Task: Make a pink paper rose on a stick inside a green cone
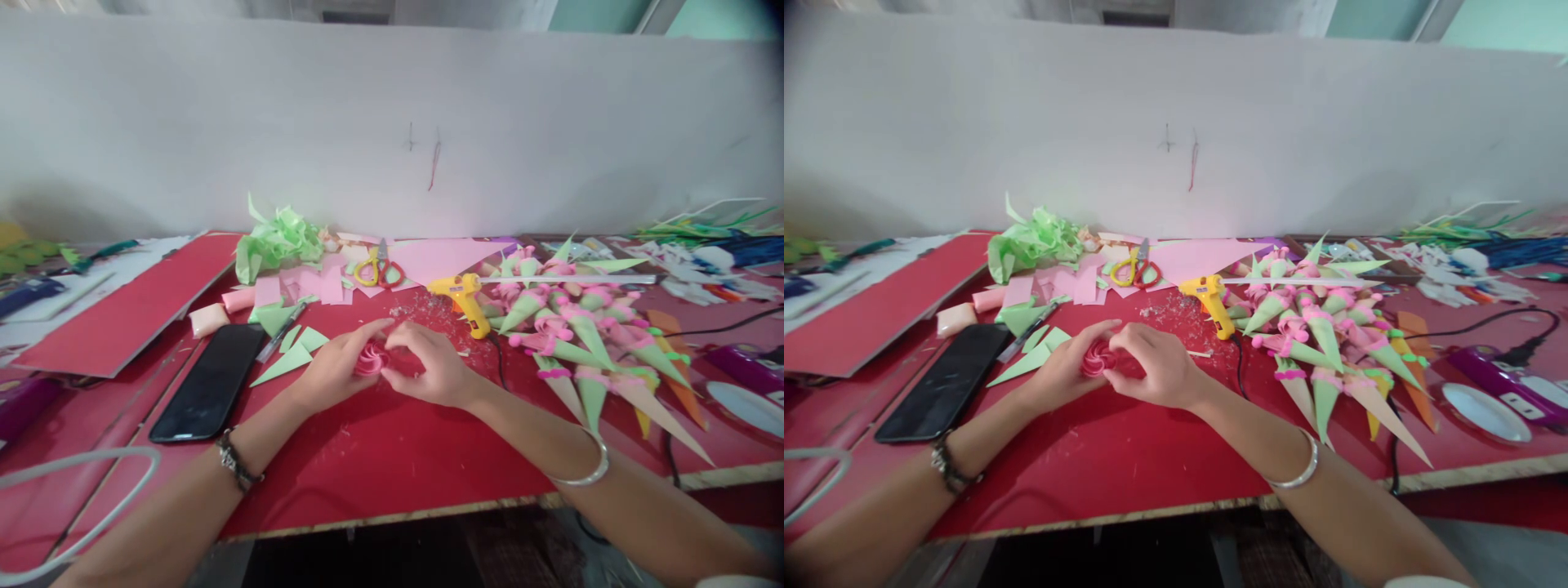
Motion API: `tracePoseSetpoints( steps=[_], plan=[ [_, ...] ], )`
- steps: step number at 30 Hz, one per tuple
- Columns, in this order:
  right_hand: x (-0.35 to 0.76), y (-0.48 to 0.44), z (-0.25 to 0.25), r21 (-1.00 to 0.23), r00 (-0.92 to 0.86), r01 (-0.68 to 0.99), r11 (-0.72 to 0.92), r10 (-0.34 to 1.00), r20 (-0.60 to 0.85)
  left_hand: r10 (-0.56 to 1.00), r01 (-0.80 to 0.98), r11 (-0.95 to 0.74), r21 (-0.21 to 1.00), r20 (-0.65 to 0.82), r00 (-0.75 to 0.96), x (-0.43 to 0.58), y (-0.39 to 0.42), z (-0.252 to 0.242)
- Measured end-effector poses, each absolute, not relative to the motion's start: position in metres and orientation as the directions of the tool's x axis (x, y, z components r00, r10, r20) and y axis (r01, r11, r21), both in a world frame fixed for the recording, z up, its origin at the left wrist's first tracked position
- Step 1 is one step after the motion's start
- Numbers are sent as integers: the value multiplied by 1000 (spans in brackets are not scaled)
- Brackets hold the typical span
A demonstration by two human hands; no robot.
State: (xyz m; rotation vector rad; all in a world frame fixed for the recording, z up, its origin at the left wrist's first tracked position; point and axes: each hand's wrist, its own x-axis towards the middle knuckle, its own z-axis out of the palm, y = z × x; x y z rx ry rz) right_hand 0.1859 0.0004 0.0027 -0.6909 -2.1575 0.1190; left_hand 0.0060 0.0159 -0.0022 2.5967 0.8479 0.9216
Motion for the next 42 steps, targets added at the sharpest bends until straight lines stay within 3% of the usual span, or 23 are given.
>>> tracePoseSetpoints(
  steps=[7,13,37,42],
  plan=[
    [184,2,6,-217,-572,471,855,483,663,553,475,-826,304,600,578,4,17,-6],
    [183,0,7,-148,-621,461,875,437,651,588,468,-807,361,564,580,3,18,-9],
    [182,0,5,-289,-668,456,842,538,514,673,503,-733,458,386,630,5,14,-3],
    [184,1,5,-406,-610,444,799,602,516,668,518,-740,428,387,635,6,15,-3]
  ],
)
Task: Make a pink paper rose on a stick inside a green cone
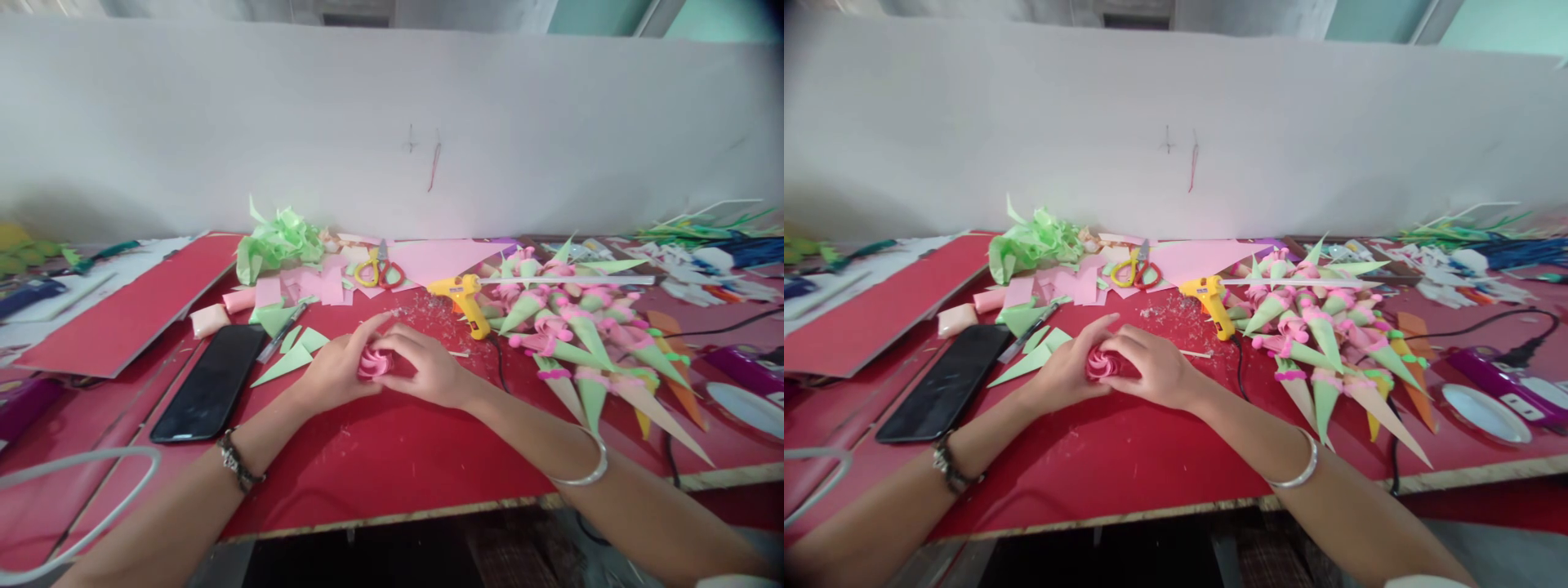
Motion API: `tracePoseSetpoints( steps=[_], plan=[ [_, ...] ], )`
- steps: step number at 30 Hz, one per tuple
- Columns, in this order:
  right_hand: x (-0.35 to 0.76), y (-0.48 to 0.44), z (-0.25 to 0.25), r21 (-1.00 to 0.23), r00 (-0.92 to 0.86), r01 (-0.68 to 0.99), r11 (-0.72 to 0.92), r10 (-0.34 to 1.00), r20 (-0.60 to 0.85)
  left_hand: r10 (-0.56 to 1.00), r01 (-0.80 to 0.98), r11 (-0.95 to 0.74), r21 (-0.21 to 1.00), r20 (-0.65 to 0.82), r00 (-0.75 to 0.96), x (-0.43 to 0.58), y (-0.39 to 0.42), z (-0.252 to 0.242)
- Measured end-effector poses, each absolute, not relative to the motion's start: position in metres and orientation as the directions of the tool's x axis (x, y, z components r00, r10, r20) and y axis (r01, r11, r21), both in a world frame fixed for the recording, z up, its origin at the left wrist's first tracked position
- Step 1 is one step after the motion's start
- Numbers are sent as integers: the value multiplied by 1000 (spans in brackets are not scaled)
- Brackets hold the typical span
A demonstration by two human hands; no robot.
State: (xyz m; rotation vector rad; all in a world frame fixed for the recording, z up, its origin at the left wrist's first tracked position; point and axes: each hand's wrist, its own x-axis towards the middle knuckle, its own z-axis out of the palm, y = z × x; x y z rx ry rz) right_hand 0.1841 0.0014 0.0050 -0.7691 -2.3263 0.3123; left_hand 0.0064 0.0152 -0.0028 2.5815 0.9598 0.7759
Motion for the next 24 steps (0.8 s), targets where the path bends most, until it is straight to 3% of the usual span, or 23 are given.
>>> tracePoseSetpoints(
  steps=[5,9,13,15,18,21,24],
  plan=[
    [187,5,6,-465,-482,478,745,665,570,639,524,-769,365,426,641,2,18,2],
    [191,9,7,-475,-434,499,725,683,587,627,599,-771,216,423,654,-14,26,15],
    [193,10,7,-471,-506,533,703,711,488,778,857,-512,49,450,439,-41,43,26],
    [194,10,6,-459,-544,558,691,722,426,841,897,-442,0,348,415,-57,51,28],
    [196,11,5,-446,-559,589,674,738,378,863,865,-501,8,82,499,-75,57,28],
    [197,12,3,-439,-559,611,659,751,350,907,914,-406,-6,-127,402,-84,56,28],
    [198,12,3,-427,-561,633,646,763,321,912,936,-349,36,-214,349,-84,53,27]
  ],
)
